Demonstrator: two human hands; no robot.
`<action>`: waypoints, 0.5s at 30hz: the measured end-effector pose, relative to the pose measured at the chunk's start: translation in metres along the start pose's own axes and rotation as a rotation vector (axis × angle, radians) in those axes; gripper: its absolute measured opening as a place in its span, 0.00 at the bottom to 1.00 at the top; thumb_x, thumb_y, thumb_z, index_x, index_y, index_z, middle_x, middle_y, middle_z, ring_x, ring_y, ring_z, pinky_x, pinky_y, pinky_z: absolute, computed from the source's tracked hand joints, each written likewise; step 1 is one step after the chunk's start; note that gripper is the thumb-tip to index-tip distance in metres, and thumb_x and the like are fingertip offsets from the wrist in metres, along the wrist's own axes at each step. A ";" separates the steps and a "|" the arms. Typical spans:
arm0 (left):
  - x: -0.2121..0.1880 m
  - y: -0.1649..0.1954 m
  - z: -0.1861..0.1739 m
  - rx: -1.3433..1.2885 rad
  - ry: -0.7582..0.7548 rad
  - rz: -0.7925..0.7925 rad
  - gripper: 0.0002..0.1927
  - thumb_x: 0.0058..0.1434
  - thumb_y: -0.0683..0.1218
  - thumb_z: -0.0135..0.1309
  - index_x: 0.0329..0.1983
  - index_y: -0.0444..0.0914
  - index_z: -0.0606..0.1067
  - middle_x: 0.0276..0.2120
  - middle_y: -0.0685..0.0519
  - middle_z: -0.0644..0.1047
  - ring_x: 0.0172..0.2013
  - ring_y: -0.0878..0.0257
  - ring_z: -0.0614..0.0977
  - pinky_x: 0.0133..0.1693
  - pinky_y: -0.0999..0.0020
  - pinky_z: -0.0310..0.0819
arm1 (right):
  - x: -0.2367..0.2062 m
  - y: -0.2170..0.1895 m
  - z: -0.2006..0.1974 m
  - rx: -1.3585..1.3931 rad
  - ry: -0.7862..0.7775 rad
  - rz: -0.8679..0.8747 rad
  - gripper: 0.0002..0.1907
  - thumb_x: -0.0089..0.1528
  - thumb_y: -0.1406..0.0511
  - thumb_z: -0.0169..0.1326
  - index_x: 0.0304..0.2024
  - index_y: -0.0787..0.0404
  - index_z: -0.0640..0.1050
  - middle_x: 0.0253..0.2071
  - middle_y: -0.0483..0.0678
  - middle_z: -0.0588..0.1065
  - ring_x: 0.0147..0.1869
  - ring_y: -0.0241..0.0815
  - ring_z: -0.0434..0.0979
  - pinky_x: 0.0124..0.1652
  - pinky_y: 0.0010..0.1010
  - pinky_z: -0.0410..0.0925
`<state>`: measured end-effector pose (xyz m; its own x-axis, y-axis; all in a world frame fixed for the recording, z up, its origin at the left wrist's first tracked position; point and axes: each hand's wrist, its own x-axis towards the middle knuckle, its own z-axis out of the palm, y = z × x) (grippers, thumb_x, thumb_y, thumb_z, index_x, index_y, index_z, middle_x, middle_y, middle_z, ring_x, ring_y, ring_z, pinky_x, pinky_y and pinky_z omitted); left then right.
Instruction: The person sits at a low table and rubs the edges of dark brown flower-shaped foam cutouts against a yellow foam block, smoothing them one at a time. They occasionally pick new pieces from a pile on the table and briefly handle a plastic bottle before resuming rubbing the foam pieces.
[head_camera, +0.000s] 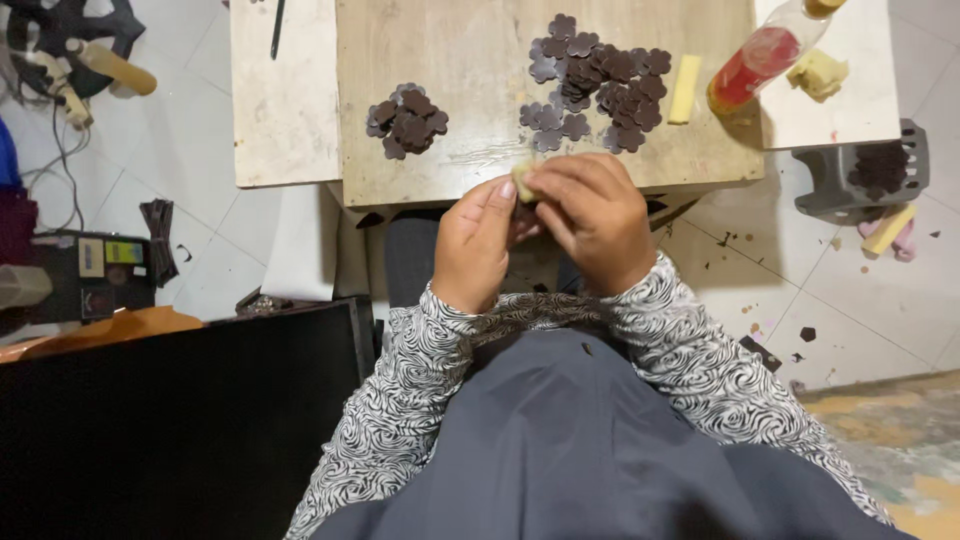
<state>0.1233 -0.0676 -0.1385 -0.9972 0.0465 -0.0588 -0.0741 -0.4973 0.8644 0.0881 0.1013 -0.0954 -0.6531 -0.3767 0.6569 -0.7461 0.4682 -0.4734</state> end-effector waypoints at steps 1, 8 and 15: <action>-0.001 0.001 0.001 0.017 0.030 -0.020 0.19 0.79 0.47 0.42 0.62 0.29 0.72 0.50 0.46 0.80 0.46 0.63 0.84 0.48 0.68 0.84 | 0.000 0.001 0.000 -0.021 -0.011 0.040 0.15 0.58 0.75 0.66 0.47 0.63 0.81 0.48 0.52 0.79 0.53 0.52 0.79 0.53 0.39 0.73; -0.002 0.007 -0.008 0.069 -0.041 -0.062 0.20 0.76 0.43 0.43 0.67 0.30 0.67 0.51 0.50 0.79 0.42 0.67 0.81 0.36 0.77 0.75 | -0.006 -0.006 -0.004 0.208 0.109 0.225 0.16 0.62 0.75 0.58 0.53 0.64 0.80 0.52 0.53 0.79 0.57 0.49 0.81 0.56 0.34 0.74; -0.013 0.019 0.008 0.456 -0.024 0.017 0.35 0.71 0.36 0.44 0.80 0.35 0.48 0.49 0.45 0.82 0.43 0.67 0.80 0.46 0.77 0.74 | -0.003 -0.005 0.001 0.167 -0.086 0.125 0.19 0.58 0.74 0.61 0.52 0.62 0.80 0.58 0.56 0.78 0.60 0.53 0.80 0.59 0.38 0.71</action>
<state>0.1347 -0.0709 -0.1171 -0.9973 0.0642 -0.0361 -0.0404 -0.0663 0.9970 0.0937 0.0989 -0.0951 -0.7449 -0.3942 0.5382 -0.6653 0.3790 -0.6432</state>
